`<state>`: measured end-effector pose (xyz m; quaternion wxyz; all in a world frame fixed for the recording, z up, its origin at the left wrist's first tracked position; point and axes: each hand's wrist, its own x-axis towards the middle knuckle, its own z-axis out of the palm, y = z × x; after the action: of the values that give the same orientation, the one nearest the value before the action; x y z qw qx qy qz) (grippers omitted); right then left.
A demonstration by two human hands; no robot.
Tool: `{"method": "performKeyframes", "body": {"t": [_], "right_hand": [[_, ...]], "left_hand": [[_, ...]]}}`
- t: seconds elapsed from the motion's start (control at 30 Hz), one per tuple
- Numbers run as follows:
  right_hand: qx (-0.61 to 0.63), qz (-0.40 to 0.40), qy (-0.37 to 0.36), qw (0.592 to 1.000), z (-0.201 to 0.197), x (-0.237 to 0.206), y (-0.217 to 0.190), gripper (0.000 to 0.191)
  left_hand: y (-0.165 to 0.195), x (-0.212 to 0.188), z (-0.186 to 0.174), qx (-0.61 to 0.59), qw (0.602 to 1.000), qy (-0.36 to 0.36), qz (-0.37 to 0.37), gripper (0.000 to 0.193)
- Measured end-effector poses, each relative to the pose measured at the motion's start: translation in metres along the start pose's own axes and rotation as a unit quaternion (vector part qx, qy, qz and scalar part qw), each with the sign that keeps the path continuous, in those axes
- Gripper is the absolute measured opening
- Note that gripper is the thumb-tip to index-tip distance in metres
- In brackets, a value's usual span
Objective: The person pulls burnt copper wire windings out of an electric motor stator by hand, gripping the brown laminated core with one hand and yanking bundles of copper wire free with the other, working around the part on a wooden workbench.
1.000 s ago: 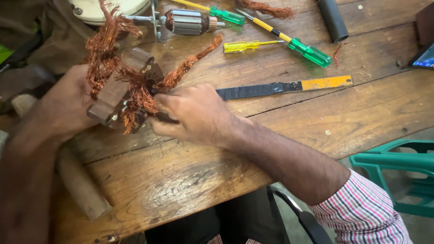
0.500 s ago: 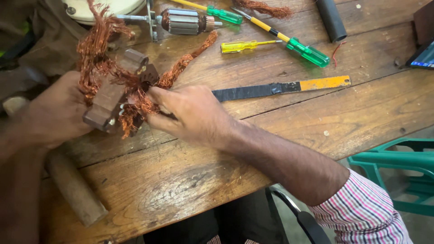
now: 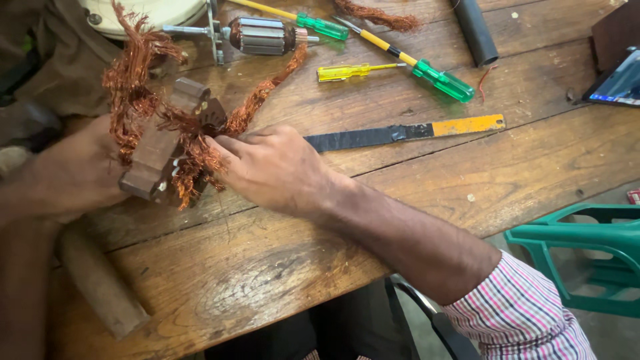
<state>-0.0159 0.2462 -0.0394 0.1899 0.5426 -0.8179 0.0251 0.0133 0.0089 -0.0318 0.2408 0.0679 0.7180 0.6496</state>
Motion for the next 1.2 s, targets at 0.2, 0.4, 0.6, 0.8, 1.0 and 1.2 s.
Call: {"method": "performKeyframes", "body": {"t": [0.2, 0.4, 0.6, 0.8, 1.0, 1.2], "right_hand": [[0.047, 0.033, 0.010, 0.998, -0.007, -0.002, -0.007, 0.061], [0.101, 0.100, -0.027, 0.989, -0.009, 0.004, -0.009, 0.065], [0.222, 0.111, 0.015, 0.969, -0.006, 0.001, -0.004, 0.058], [0.252, 0.129, 0.017, 0.959, 0.000, -0.002, -0.003, 0.056], [0.248, 0.143, -0.021, 0.958, 0.003, 0.000, 0.000, 0.059], [0.245, 0.123, 0.035, 0.961, 0.016, -0.005, -0.003, 0.058]], "left_hand": [[0.000, 0.005, -0.009, 0.157, 0.985, -0.061, 0.034, 0.040], [-0.007, -0.001, -0.003, 0.166, 0.984, 0.061, 0.017, 0.055], [-0.005, -0.002, -0.001, 0.124, 0.986, 0.095, -0.062, 0.065], [-0.009, 0.001, -0.006, 0.111, 0.993, 0.041, 0.009, 0.058], [-0.014, 0.004, -0.009, 0.159, 0.981, 0.029, 0.107, 0.043], [-0.019, 0.005, -0.008, 0.141, 0.972, 0.025, 0.186, 0.034]]}}
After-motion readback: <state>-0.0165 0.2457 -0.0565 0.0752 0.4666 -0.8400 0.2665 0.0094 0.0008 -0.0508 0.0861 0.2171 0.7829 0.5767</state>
